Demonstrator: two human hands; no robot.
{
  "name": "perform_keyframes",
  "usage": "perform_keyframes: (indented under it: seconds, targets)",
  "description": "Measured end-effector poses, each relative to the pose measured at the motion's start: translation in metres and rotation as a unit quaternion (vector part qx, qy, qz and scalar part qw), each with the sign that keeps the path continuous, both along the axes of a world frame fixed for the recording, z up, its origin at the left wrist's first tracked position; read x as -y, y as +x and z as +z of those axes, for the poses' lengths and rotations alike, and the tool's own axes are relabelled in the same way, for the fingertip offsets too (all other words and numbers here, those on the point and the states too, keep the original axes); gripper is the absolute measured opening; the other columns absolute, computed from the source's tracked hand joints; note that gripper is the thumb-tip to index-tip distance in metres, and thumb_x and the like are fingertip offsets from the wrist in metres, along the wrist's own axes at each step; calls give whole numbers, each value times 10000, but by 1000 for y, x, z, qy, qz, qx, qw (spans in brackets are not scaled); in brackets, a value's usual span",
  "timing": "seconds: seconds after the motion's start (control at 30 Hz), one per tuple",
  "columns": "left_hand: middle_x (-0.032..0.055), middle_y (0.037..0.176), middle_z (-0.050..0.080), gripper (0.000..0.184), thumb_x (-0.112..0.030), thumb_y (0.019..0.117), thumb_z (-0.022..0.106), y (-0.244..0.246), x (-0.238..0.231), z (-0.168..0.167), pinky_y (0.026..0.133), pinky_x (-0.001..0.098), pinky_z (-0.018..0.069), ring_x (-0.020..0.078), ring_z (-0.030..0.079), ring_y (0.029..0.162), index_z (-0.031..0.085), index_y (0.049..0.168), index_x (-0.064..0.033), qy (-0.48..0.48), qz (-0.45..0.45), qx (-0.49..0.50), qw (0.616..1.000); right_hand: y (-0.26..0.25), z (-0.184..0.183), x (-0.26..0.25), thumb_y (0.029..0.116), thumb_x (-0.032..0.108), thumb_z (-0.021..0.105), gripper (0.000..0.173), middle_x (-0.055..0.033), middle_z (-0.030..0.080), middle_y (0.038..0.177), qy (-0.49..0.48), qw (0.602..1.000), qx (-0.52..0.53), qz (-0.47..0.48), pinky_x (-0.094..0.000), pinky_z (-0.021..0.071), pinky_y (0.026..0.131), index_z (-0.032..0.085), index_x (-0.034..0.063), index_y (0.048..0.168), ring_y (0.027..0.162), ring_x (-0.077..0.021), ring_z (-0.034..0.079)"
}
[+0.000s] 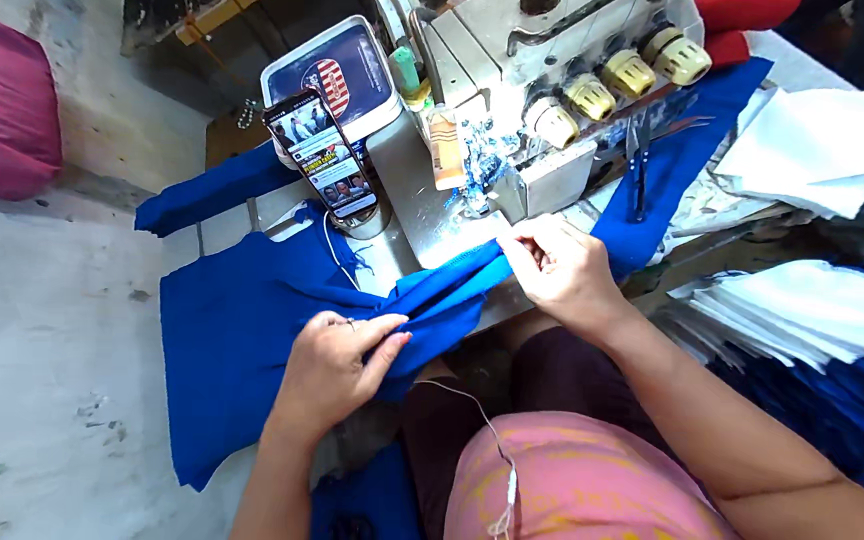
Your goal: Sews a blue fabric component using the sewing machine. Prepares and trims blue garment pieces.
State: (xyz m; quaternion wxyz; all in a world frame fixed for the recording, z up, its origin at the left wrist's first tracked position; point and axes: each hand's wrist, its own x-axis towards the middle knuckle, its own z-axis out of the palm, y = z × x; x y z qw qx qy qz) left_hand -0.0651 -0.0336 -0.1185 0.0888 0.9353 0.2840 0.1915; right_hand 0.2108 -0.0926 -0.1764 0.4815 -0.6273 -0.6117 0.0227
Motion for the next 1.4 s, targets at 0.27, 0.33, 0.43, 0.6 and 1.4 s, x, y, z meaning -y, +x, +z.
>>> perform_keyframes:
  seconds: [0.27,0.33,0.43,0.6,1.4]
  targets:
    - [51,962,709,263,-235,1029,567,41,-11,17,801,226,539,107,670,904,771,980,-78,-49,-126,5,991,-16,5,5,963,100,625,111,17,647,797,-33,975,-201,93,-64,469,630,697,20,939,667,86,554]
    - [128,1182,699,245,-219,1026,576,57,-14,15,920,260,542,171,675,1107,754,962,-63,-57,-149,15,987,-21,6,4,954,84,629,100,15,662,812,-27,971,-209,115,-72,490,642,705,20,944,685,78,578]
    - [133,1096,717,233,-176,1018,569,72,-27,7,916,269,539,189,687,1057,742,956,-33,-49,-176,24,983,-24,6,4,961,73,619,97,0,683,846,-3,968,-199,153,-95,520,700,698,17,964,744,55,617]
    - [84,909,697,222,-144,1021,558,58,-37,16,813,265,537,168,671,900,749,978,-37,0,-155,18,988,-2,-1,15,1052,328,495,381,-46,621,813,38,971,37,231,-248,464,631,751,69,938,754,-126,592]
    - [119,801,642,212,-165,1016,618,32,-24,-14,693,254,511,188,627,752,751,1038,-2,73,-97,67,990,3,-21,29,1023,167,561,259,-76,633,856,76,958,-61,270,-140,452,768,746,18,921,849,-48,572]
